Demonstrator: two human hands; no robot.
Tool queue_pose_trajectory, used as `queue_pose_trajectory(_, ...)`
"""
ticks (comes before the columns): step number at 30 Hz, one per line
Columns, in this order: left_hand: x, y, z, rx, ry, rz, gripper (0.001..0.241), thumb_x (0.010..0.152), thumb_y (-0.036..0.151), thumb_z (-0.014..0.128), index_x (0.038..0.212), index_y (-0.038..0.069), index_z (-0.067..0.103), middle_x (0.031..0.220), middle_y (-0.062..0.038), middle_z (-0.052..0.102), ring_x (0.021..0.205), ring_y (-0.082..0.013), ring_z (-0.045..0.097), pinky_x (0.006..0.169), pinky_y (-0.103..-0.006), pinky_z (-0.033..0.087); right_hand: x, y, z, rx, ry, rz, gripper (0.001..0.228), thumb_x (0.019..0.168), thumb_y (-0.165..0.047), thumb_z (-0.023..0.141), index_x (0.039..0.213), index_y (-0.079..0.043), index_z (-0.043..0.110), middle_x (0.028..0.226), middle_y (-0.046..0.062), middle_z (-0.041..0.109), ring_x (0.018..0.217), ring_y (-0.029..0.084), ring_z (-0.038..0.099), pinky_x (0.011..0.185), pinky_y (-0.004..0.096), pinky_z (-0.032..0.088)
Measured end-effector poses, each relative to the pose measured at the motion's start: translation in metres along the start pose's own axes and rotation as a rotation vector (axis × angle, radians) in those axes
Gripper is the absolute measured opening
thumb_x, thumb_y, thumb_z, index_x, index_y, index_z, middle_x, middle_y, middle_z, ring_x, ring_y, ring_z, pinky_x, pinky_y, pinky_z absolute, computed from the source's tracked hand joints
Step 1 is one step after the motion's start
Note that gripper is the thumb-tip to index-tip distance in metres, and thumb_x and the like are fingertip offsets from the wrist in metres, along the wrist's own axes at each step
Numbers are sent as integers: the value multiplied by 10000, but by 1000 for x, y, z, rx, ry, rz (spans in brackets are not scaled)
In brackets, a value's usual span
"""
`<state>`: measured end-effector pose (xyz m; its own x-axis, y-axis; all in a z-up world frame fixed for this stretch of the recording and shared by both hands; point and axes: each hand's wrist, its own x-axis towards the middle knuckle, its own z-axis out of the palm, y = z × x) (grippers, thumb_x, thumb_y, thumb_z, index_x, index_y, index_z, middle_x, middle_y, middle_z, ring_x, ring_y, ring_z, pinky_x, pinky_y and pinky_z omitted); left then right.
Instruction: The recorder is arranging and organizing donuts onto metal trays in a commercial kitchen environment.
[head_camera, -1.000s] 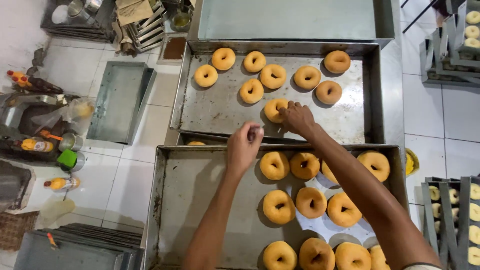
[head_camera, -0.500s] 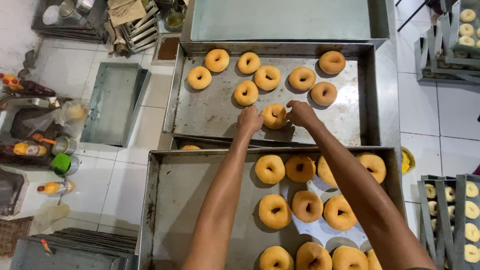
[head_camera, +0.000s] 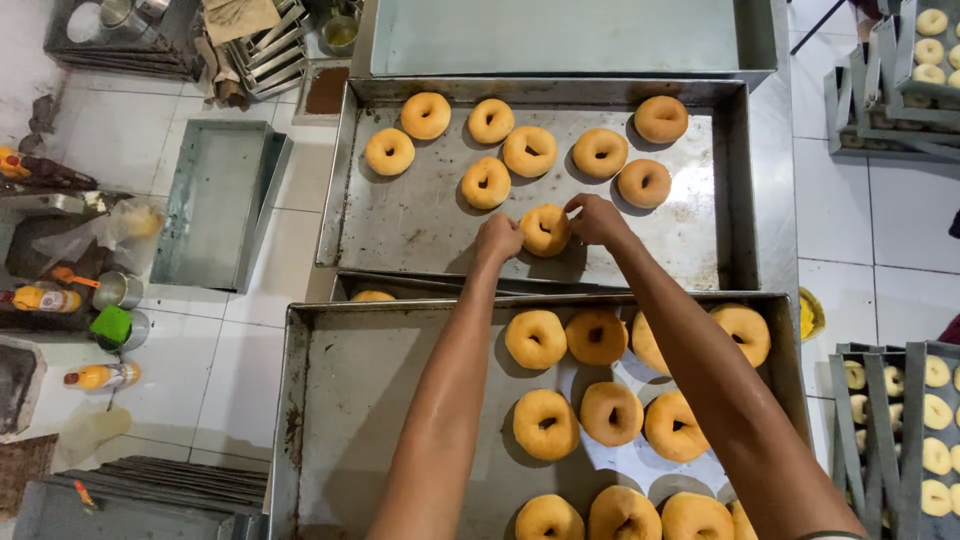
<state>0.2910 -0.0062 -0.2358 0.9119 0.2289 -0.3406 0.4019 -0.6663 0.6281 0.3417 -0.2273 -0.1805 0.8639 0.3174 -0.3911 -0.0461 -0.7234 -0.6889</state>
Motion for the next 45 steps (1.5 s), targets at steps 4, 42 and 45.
queue_pose_trajectory(4,-5,8,-13,-85,76,-18,218,828,280,731,950,102,767,993,-148,760,986,-338,721,853,-475,564,-12,-12,-12,76,-6,-1,350,873,-76,659,1219,-24,680,883,149,788,662,204,730,565,336,581)
queue_pose_trajectory(42,-286,-77,-133,-650,414,153,229,908,153,769,1048,19,648,953,-26,710,857,-88,678,792,-269,575,-221,-144,73,187,-37,-363,284,906,-116,721,1175,-52,656,874,92,717,769,147,655,686,321,536)
queue_pose_trajectory(45,-291,-93,-113,-658,447,127,241,897,152,783,1049,7,663,942,-52,712,842,-124,662,791,-290,565,-227,-136,91,85,69,-467,275,867,-133,710,1132,-76,662,932,91,759,855,237,729,732,372,570)
